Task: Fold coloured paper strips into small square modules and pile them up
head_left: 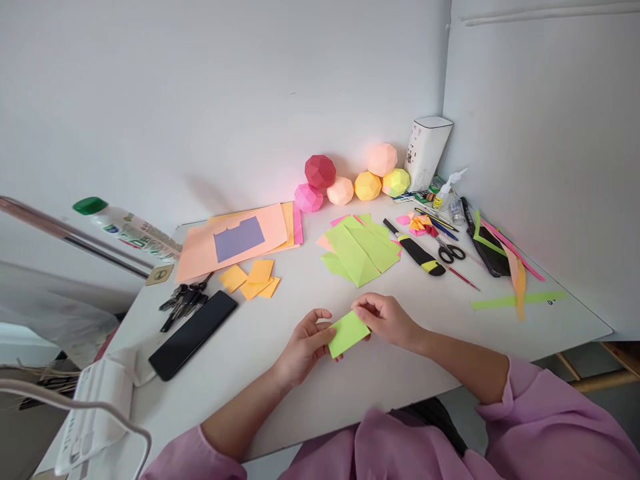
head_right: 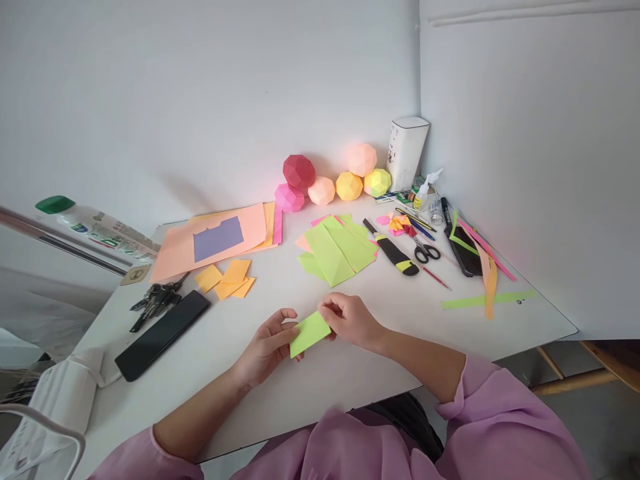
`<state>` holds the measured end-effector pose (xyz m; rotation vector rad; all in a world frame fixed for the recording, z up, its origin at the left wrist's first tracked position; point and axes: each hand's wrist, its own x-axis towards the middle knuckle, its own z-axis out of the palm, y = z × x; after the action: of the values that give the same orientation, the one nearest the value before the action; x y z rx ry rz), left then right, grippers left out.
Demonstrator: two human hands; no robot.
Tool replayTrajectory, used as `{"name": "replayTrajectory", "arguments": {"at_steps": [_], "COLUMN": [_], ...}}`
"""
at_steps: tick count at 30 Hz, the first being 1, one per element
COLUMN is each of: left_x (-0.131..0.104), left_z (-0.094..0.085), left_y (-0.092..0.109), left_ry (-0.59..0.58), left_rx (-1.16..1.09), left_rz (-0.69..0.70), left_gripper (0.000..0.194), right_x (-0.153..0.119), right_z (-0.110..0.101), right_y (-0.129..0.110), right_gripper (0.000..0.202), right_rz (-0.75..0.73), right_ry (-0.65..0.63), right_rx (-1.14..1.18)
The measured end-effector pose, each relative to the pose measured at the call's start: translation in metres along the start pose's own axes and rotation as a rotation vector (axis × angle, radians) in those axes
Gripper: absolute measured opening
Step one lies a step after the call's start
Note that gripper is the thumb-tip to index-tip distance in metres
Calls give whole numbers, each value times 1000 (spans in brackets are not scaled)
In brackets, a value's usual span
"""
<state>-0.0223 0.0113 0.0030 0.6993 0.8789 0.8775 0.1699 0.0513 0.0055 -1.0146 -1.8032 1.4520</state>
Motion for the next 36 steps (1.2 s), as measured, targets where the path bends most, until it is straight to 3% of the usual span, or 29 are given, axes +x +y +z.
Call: {"name": "replayTrajectory", "arguments": {"at_steps": [5,8,11,14,16,20,24,36], "left_x": [3,3,3,0,-2,-6,-6,-5], "left_z": [-5,-5,-3,0,1,2,5,-1], "left_y": [5,5,3,0,-1,-2,-2,-8], "left_ry": [83,31,-79,-154,-147,-63,-1,-50], "left_rx": [-78,-94,-54,11,64,278,396,358], "left_rz": [-89,-166,-162,-46,56,200,218,117], "left_gripper": [19,11,13,38,46,36,28,27], "right_x": [1,3,1,-1,-3,-4,-4,-2], "right_z": [-5,-5,-2,-2,-2,-2,-1,-3], "right_y": [-6,-5,-2,-2,-3,-6,-6,-8], "right_gripper": [31,23,15,18,19,23,22,25], "right_rz": [-606,-719,-632,-403,-239,-42,20,139], "right_ry": [36,9,24,31,-6,-87,-132,-192], "right_rx": [-387,-537,-491,-370,-270,-114,-65,75]}}
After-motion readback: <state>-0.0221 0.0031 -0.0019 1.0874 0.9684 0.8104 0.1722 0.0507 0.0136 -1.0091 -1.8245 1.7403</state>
